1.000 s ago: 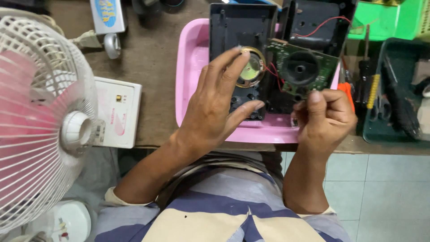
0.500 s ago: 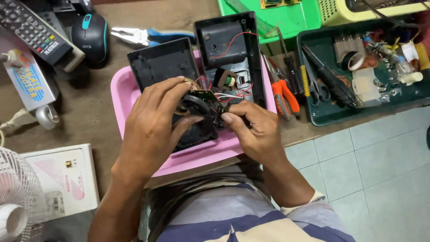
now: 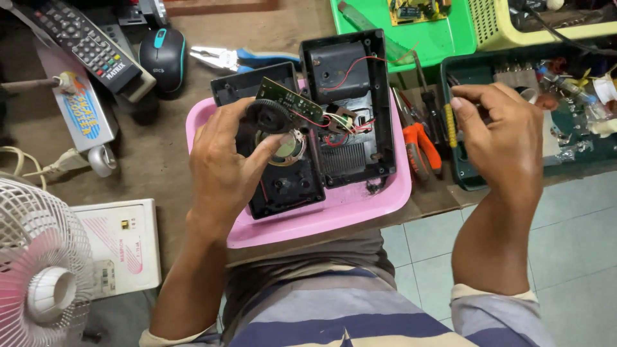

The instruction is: Disassembling an electronic device to access and clean the internal circuit board with a brush.

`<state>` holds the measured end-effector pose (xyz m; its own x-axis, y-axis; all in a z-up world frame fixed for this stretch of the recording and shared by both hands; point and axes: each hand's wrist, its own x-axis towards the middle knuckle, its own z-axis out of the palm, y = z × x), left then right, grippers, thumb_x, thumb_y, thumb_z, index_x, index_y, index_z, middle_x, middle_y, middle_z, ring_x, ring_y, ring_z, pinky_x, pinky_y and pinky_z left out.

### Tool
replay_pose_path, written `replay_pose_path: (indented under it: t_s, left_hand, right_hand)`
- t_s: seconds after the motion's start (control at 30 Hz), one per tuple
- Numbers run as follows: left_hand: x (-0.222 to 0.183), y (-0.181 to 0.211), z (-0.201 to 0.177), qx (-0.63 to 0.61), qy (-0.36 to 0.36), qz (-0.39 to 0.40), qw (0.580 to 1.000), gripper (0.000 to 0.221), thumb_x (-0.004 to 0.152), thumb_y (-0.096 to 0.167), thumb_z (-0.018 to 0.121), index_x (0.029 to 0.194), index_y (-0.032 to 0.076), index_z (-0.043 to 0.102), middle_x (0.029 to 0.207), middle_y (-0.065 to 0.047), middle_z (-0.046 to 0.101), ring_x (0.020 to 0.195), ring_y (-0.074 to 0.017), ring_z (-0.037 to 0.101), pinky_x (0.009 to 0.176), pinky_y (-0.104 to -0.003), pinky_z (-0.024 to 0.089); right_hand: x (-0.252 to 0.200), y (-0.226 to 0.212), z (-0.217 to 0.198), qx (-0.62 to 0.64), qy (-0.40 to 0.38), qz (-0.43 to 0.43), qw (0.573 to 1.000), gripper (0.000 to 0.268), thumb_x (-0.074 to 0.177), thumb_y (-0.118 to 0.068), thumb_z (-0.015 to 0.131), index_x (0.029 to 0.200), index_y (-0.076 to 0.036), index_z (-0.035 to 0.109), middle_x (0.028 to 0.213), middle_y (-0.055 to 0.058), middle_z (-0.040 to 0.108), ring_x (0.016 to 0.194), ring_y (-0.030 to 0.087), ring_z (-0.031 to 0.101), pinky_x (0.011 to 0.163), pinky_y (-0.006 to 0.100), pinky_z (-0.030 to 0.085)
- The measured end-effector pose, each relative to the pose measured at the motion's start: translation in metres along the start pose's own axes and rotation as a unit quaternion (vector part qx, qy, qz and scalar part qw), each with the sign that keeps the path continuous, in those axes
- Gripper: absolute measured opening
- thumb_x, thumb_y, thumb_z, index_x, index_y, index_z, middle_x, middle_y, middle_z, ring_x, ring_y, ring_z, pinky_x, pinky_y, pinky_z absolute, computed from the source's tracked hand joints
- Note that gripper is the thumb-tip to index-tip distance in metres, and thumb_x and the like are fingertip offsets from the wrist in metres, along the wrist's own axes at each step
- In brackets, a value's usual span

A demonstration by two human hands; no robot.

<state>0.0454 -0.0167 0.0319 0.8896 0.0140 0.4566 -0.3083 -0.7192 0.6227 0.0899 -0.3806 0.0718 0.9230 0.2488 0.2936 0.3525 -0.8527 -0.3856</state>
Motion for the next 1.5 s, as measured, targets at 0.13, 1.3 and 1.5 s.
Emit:
replay_pose_path:
  t_s: [0.13,1.3,1.5]
  left_hand:
    - [0.003,0.002,-0.004,-0.018,-0.001,-0.022,1.0,0.044,0.09,0.029,0.084,0.122,0.006,0.065,0.117,-0.008,0.071,0.105,-0.0297,0.062,0.096,-0.041,0.046]
    - [-0.012,-0.014,0.001,0.004,-0.085,-0.014,0.996,0.069,0.087,0.039,0.086,0.142,0.01,0.056,0.143,-0.01,0.062,0.138,-0.0348,0.053,0.117,-0.053,0.034]
    - [-0.007,-0.006,-0.005,-0.066,-0.096,-0.059,0.991,0.056,0.095,0.031,0.075,0.141,0.004,0.055,0.147,-0.019,0.055,0.137,-0.0362,0.052,0.115,-0.048,0.039]
  right_hand:
    - [0.019,0.007,-0.005,-0.052,-0.032,-0.03,0.998,0.023,0.115,-0.012,0.067,0.127,0.003,0.079,0.113,0.019,0.076,0.097,0.034,0.069,0.075,0.045,0.051]
    - [0.03,-0.028,0.058,0.02,-0.14,0.039,0.989,0.04,0.106,-0.026,0.068,0.134,0.004,0.069,0.096,0.013,0.074,0.077,0.027,0.068,0.075,0.041,0.05]
    - [0.035,-0.025,0.064,0.013,-0.119,0.007,0.993,0.031,0.108,-0.02,0.061,0.129,0.001,0.073,0.1,0.017,0.076,0.086,0.036,0.069,0.075,0.045,0.048]
